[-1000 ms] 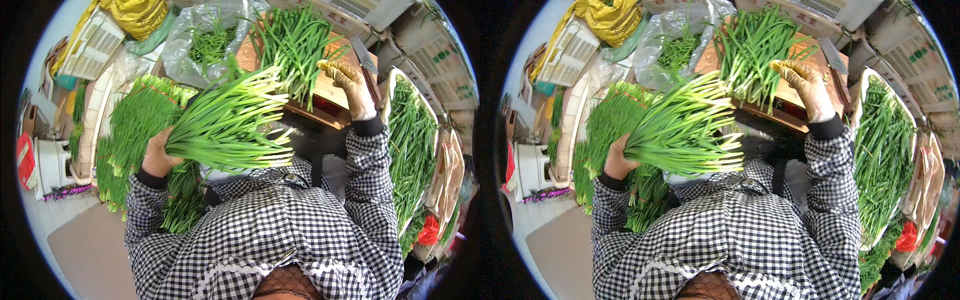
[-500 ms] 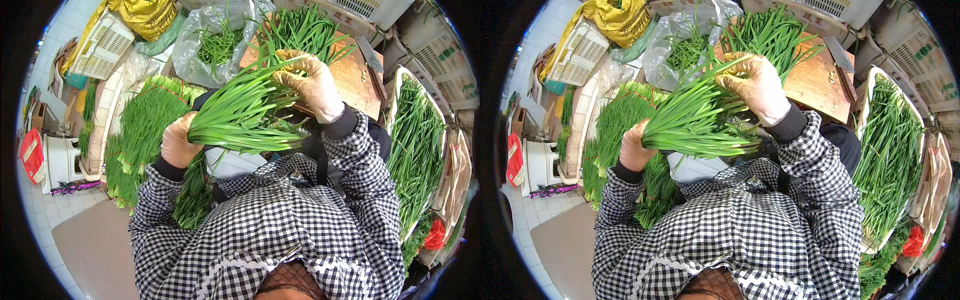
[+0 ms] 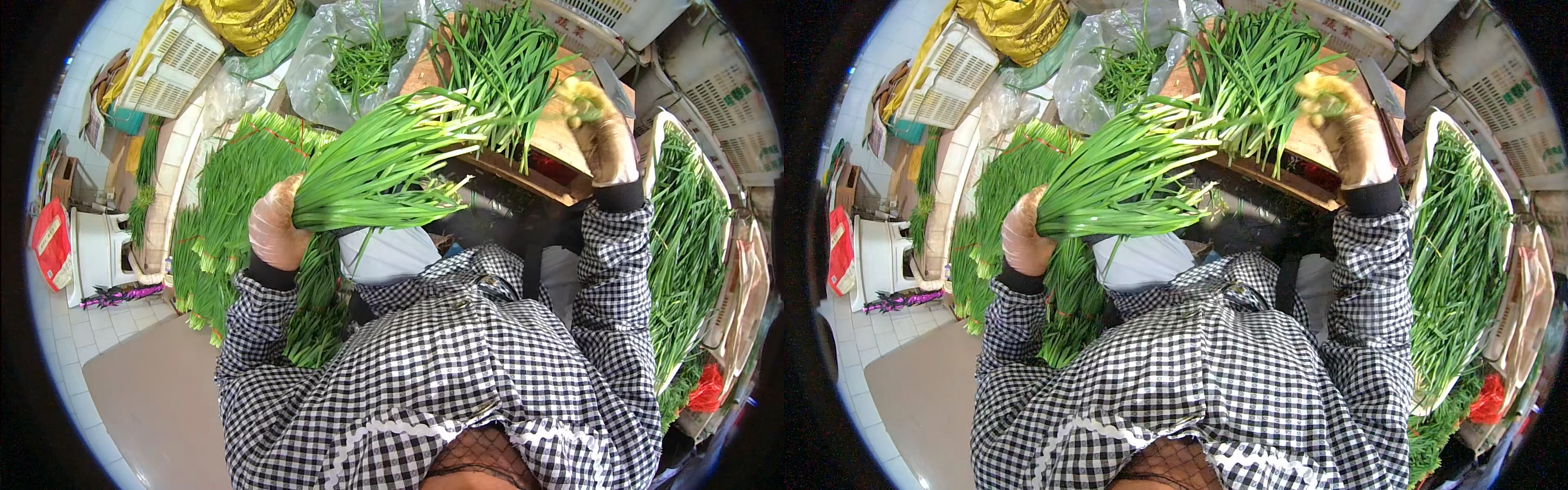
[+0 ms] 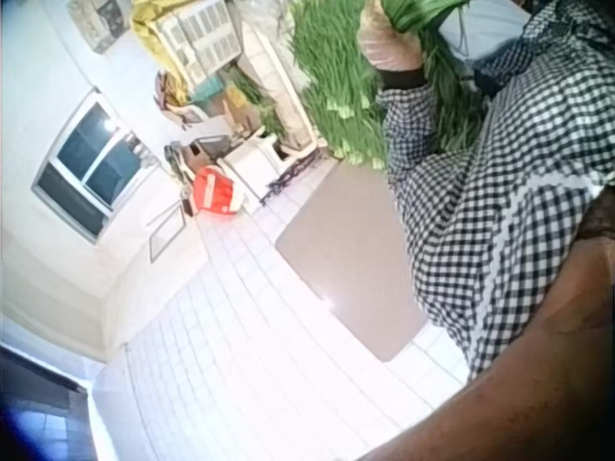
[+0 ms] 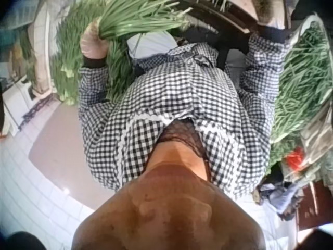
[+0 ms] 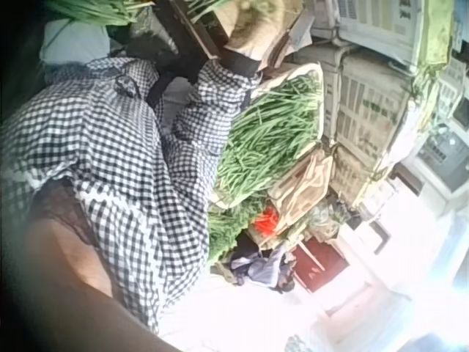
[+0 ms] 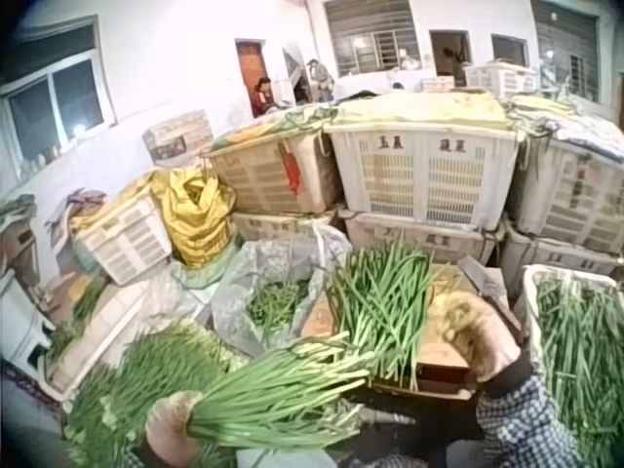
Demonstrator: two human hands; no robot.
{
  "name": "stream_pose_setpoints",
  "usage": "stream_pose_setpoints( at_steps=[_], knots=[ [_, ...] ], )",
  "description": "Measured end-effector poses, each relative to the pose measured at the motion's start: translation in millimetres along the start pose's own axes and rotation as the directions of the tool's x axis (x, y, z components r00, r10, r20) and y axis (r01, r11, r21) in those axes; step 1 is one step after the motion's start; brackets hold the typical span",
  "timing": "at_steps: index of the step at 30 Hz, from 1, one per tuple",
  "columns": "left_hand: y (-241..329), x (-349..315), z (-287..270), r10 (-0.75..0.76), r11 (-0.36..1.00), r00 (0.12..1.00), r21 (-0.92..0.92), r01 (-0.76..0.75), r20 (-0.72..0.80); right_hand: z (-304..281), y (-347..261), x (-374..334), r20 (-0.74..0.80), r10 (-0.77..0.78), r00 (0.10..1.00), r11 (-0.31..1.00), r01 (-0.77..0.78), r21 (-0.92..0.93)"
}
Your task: The person trims the ends of green onions using a knife on a wooden cutting board, then bundles them with rubber bands and places them into a white basket. The person repeats this process for multiple bunches of green onions.
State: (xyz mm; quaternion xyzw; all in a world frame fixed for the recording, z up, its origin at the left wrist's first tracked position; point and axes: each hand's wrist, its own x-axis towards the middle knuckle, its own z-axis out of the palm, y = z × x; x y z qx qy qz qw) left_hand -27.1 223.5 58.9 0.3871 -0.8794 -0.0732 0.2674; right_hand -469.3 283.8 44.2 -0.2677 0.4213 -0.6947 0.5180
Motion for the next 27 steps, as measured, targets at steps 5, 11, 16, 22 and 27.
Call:
stream_pose_setpoints(
  at_steps=[5,11,16,22,27],
  knots=[
    [10,10,-3,0.06,0.995,0.998,0.084,-0.062,0.027,55,18,-26,0.419,0.111,0.901,0.909,0.079,-0.41],
    [29,16,-10,0.118,0.905,0.985,0.395,-0.159,0.127,77,64,-22,0.296,0.019,0.955,0.883,0.123,-0.453],
    [15,6,-9,0.084,0.952,0.995,0.291,-0.094,0.047,37,62,1,0.295,-0.402,0.867,0.394,0.455,-0.799],
    [-18,-9,5,0.038,0.997,0.997,0.065,-0.033,-0.073,-72,36,12,-0.256,-0.191,0.948,0.97,0.141,-0.199],
    [-30,-19,6,0.05,0.993,0.991,0.115,-0.036,-0.121,-20,17,-10,0.124,-0.114,0.986,0.947,0.146,-0.285]
  ],
)
